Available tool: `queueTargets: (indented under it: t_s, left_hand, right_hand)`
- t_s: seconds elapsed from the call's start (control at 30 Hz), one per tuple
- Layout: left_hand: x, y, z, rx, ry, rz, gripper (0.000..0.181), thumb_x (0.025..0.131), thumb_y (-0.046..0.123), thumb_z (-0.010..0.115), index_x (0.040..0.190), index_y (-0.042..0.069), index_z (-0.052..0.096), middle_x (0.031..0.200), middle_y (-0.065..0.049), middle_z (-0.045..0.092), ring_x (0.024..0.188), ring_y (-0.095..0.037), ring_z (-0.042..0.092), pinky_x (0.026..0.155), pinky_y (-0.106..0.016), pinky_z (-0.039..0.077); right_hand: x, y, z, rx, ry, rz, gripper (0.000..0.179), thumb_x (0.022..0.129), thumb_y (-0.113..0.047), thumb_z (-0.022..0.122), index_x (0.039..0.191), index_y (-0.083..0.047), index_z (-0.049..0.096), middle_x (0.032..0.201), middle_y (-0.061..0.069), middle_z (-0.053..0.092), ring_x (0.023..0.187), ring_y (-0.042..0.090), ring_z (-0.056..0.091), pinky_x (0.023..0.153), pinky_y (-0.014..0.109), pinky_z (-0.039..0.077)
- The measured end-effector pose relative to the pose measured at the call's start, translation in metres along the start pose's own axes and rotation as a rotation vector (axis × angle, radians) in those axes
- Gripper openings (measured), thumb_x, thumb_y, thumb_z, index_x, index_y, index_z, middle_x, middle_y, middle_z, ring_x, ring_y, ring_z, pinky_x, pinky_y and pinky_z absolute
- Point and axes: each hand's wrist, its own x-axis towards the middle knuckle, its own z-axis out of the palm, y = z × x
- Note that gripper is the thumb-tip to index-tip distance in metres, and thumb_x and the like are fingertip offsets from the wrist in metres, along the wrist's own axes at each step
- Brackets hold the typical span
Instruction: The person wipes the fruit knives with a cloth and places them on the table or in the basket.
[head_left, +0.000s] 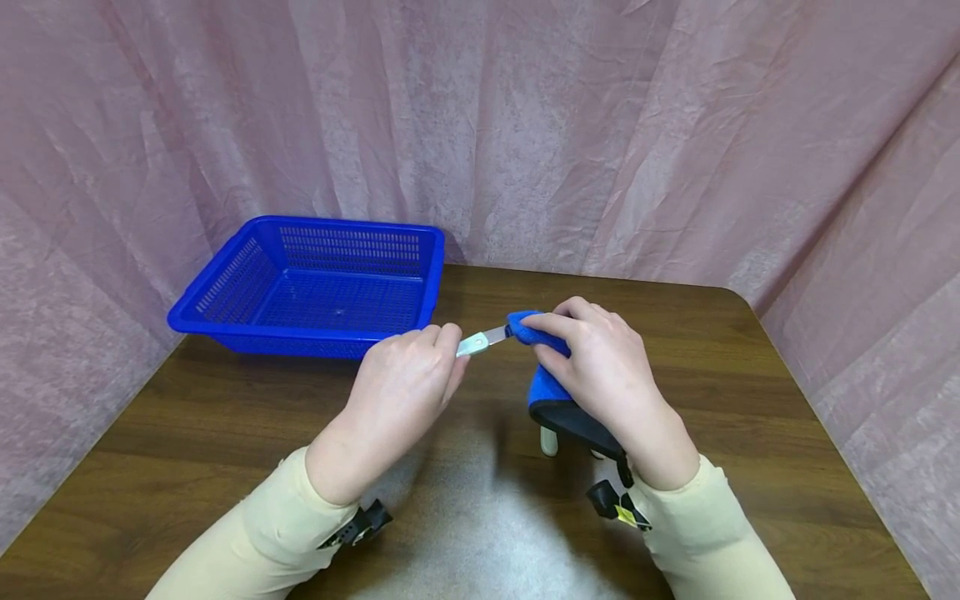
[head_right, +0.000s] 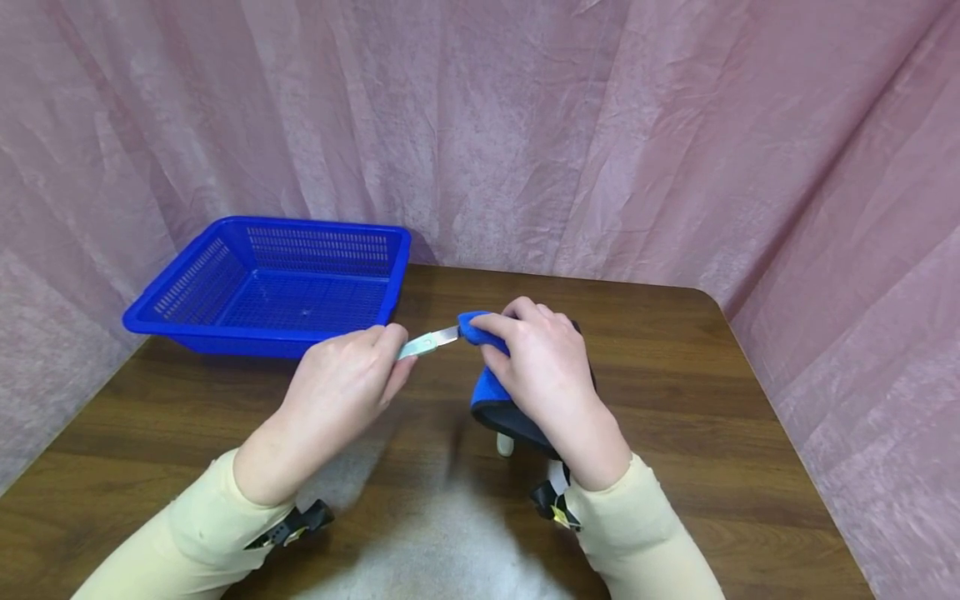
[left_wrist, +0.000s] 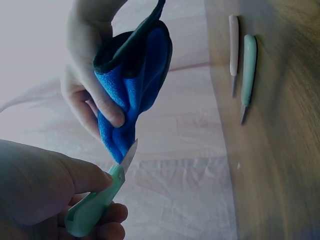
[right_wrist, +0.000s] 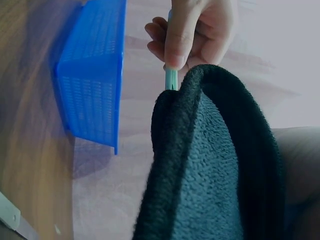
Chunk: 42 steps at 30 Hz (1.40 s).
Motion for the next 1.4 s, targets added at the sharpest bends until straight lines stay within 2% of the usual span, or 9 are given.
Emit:
queueTargets:
  t_s: [0.63,1.1,1.4]
  left_hand:
    - [0.0,-0.002,0.0,0.0,0.018,-0.009,0.031,0.096,0.015,0.085,0.087,0.004,0.057,0.067,-0.007,0.056,0.052,-0.028,0.059,0.044,-0.042,0.044]
    - [0.0,-0.003,0.0,0.001,0.025,-0.017,0.033,0.096,0.014,0.085,0.086,0.003,0.055,0.066,-0.007,0.055,0.052,-0.029,0.058,0.043,-0.041,0.043]
    - [-0.001,-0.003,0.001,0.007,0.011,-0.031,0.035,0.096,0.014,0.085,0.086,0.002,0.055,0.066,-0.007,0.055,0.052,-0.029,0.059,0.042,-0.042,0.043]
  right_hand:
    - [0.001,0.014,-0.004,-0.011,-0.007,0.088,0.032,0.099,-0.021,0.084,0.131,-0.023,0.083,0.115,0.004,0.073,0.097,0.031,0.068,0.081,0.052,0.055]
    - [0.002,0.02,-0.009,-0.021,-0.02,0.119,0.033,0.1,-0.02,0.081,0.133,-0.021,0.082,0.119,0.009,0.073,0.105,0.033,0.07,0.086,0.055,0.055]
    - [0.002,0.018,-0.012,-0.018,-0.002,0.126,0.033,0.101,-0.021,0.081,0.133,-0.023,0.082,0.121,0.008,0.073,0.104,0.034,0.069,0.084,0.055,0.055]
